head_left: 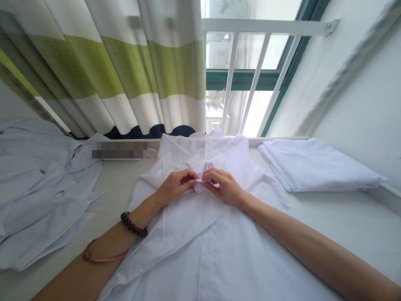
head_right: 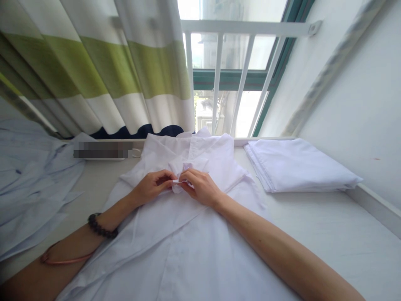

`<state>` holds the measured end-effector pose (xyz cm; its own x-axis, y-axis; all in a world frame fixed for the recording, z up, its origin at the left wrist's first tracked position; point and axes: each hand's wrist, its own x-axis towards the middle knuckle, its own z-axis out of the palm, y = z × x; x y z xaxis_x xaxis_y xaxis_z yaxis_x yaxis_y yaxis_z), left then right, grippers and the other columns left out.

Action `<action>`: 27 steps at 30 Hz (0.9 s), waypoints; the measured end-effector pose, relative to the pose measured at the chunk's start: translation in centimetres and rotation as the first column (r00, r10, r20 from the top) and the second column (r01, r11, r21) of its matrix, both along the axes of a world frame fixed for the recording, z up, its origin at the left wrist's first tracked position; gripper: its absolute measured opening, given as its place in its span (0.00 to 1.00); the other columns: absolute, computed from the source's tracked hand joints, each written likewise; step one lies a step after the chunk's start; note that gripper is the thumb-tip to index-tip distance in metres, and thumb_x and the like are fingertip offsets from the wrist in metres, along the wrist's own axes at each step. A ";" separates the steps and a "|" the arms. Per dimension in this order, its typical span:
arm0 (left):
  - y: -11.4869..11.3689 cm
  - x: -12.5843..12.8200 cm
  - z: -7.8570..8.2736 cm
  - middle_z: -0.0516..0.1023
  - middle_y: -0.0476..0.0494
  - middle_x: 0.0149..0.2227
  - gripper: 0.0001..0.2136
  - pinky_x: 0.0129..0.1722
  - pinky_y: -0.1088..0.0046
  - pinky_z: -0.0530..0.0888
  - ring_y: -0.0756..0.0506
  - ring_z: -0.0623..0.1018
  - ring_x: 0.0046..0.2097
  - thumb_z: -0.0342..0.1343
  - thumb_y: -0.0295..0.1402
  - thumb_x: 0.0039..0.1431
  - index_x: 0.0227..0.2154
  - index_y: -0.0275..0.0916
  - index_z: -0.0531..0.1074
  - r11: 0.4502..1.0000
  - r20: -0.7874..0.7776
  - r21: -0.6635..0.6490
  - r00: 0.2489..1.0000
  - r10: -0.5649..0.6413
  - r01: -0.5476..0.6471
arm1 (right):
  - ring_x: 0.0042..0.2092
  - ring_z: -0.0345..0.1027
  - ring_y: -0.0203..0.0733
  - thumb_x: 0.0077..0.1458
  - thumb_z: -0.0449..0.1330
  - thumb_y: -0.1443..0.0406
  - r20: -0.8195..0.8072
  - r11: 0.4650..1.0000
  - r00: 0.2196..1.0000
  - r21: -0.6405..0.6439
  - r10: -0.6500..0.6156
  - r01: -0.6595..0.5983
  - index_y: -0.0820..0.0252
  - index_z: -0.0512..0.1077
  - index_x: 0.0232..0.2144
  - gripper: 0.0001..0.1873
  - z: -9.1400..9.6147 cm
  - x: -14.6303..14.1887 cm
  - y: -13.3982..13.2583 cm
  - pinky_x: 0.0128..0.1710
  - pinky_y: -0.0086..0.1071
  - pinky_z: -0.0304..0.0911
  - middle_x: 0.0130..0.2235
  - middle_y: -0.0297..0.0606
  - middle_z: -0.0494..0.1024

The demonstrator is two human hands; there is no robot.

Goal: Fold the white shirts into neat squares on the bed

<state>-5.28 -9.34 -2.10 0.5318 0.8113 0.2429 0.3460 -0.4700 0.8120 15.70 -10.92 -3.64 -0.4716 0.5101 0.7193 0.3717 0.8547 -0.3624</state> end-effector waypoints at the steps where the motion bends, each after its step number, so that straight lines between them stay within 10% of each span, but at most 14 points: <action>1: 0.1 0.0 0.0 0.75 0.48 0.30 0.11 0.35 0.74 0.73 0.48 0.75 0.32 0.56 0.41 0.57 0.34 0.37 0.72 0.999 0.019 -0.041 1.000 -0.010 0.011 | 0.31 0.65 0.34 0.60 0.54 0.67 -0.011 1.000 1.000 -0.020 -0.003 0.003 0.57 0.66 0.34 0.01 0.0 0.0 0.0 0.30 0.28 0.61 0.33 0.35 0.73; 7: 0.1 0.0 -0.1 0.74 0.48 0.31 0.11 0.34 0.74 0.72 0.49 0.74 0.33 0.56 0.41 0.58 0.34 0.37 0.71 0.993 0.040 -0.095 0.997 -0.066 0.069 | 0.31 0.65 0.34 0.60 0.55 0.67 -0.008 0.999 1.000 -0.046 0.000 0.000 0.57 0.67 0.34 0.02 -0.2 0.0 0.1 0.30 0.27 0.61 0.33 0.36 0.73; 18: -0.7 0.2 0.2 0.74 0.47 0.33 0.06 0.34 0.76 0.73 0.49 0.75 0.34 0.47 0.29 0.61 0.36 0.38 0.69 0.961 -0.110 0.272 0.994 -0.020 0.049 | 0.30 0.66 0.33 0.60 0.53 0.69 0.042 1.000 0.999 -0.009 -0.013 0.013 0.57 0.67 0.36 0.03 -0.6 0.3 0.2 0.28 0.26 0.60 0.37 0.37 0.74; 27: -0.6 0.5 -0.1 0.75 0.50 0.33 0.05 0.34 0.77 0.76 0.51 0.77 0.31 0.49 0.30 0.62 0.37 0.38 0.69 0.973 -0.039 0.229 0.999 -0.013 0.022 | 0.27 0.64 0.31 0.60 0.54 0.67 0.030 0.997 0.998 -0.062 -0.048 0.050 0.58 0.67 0.35 0.03 -0.2 0.2 0.0 0.27 0.26 0.58 0.36 0.36 0.74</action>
<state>-4.77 -9.99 -2.21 0.5573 0.7268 0.4014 0.3636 -0.6483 0.6690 15.94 -10.88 -3.88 -0.4646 0.5770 0.6717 0.4234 0.8110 -0.4038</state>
